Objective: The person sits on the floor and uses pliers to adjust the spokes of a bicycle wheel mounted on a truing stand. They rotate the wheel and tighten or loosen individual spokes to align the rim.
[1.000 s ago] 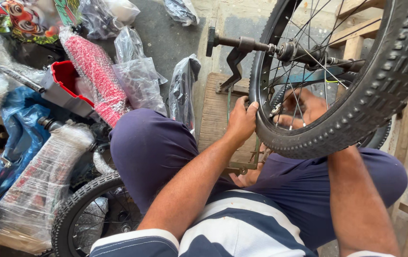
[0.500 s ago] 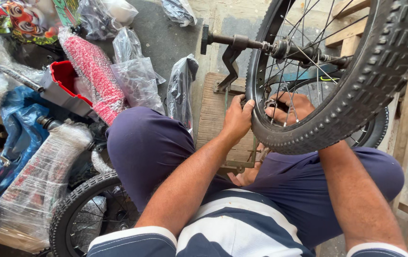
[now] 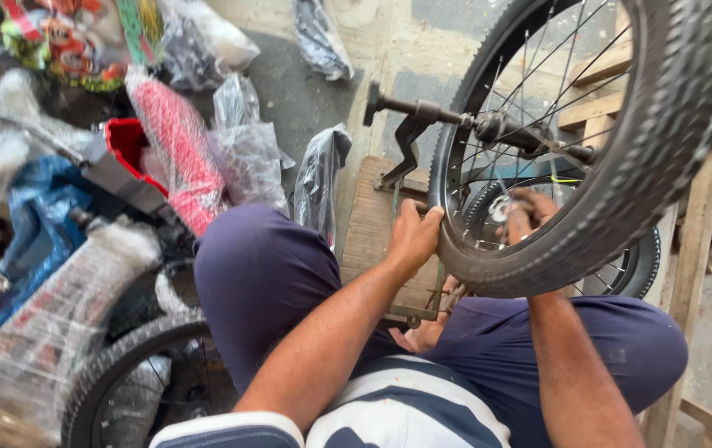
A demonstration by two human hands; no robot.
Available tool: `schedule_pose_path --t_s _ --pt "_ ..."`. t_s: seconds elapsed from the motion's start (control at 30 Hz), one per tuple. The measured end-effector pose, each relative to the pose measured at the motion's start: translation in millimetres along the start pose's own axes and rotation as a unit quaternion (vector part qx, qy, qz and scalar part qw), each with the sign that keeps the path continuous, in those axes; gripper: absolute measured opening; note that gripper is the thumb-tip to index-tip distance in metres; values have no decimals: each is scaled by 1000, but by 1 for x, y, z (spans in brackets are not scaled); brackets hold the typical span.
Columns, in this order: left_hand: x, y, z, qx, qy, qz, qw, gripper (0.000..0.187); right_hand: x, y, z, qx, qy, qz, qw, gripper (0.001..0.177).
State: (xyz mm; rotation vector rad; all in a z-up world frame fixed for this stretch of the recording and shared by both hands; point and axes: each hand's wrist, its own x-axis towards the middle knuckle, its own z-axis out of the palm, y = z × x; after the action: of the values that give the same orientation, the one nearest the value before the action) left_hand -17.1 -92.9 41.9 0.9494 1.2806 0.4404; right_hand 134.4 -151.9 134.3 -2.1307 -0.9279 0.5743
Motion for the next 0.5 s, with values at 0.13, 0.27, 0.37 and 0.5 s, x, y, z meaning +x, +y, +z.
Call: schedule_pose_path --t_s 0.13,0.27,0.37,0.5 --pt "-8 13 -7 32 -12 -61 998 64 15 3 5 11 -78 53 995 35" --pt "-6 8 -1 2 -6 -17 1000 64 22 13 11 70 -143 62 985 33" --pt "-2 0 1 -2 -8 -6 1000 62 28 12 10 51 -187 40 980 34" --pt "-1 -2 1 -1 -17 2 1000 61 26 2 10 67 -201 29 977 36"
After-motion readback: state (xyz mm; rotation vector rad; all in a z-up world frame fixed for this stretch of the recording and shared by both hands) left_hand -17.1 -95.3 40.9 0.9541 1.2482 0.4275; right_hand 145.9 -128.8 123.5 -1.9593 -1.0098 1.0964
